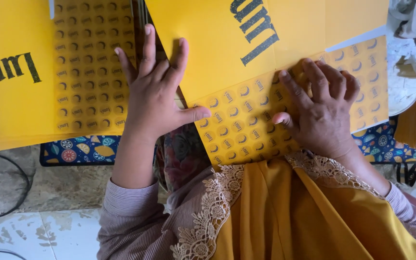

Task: Applying liquid glue to the flaps of yellow paper bags using a small stick and stacking them for assembly.

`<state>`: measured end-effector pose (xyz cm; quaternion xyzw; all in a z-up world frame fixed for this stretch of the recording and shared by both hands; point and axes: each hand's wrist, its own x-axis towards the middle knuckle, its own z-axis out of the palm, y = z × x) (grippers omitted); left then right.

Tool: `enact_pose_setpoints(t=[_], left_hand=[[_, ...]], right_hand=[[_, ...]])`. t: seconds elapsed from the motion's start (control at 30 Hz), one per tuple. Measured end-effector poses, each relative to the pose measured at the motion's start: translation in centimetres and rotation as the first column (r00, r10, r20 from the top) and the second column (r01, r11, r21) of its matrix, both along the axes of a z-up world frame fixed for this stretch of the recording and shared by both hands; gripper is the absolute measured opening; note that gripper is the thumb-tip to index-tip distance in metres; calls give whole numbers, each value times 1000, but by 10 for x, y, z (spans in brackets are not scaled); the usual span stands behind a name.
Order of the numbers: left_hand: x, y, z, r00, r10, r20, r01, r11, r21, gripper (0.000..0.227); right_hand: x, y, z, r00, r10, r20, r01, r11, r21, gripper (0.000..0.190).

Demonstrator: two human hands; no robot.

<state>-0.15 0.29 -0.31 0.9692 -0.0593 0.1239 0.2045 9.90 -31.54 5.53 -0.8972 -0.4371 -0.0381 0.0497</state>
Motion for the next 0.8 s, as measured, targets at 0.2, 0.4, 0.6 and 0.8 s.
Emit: enact_pose_setpoints(t=[0.2, 0.4, 0.6, 0.8], left_hand=[[0, 1, -2, 999, -5, -41, 4, 1000, -2, 124], [1, 0, -2, 998, -9, -55, 11, 999, 31, 118], [-2, 1, -5, 999, -6, -50, 7, 999, 32, 118], [-3, 2, -6, 996, 10, -89, -7, 999, 36, 124]], right_hand=[[-3, -1, -5, 997, -29, -69, 29, 1000, -6, 84], [-2, 1, -3, 1000, -17, -10, 17, 1000, 25, 83], [3, -2, -5, 998, -17, 61, 14, 999, 51, 79], [-2, -1, -2, 998, -59, 30, 57, 996, 62, 74]])
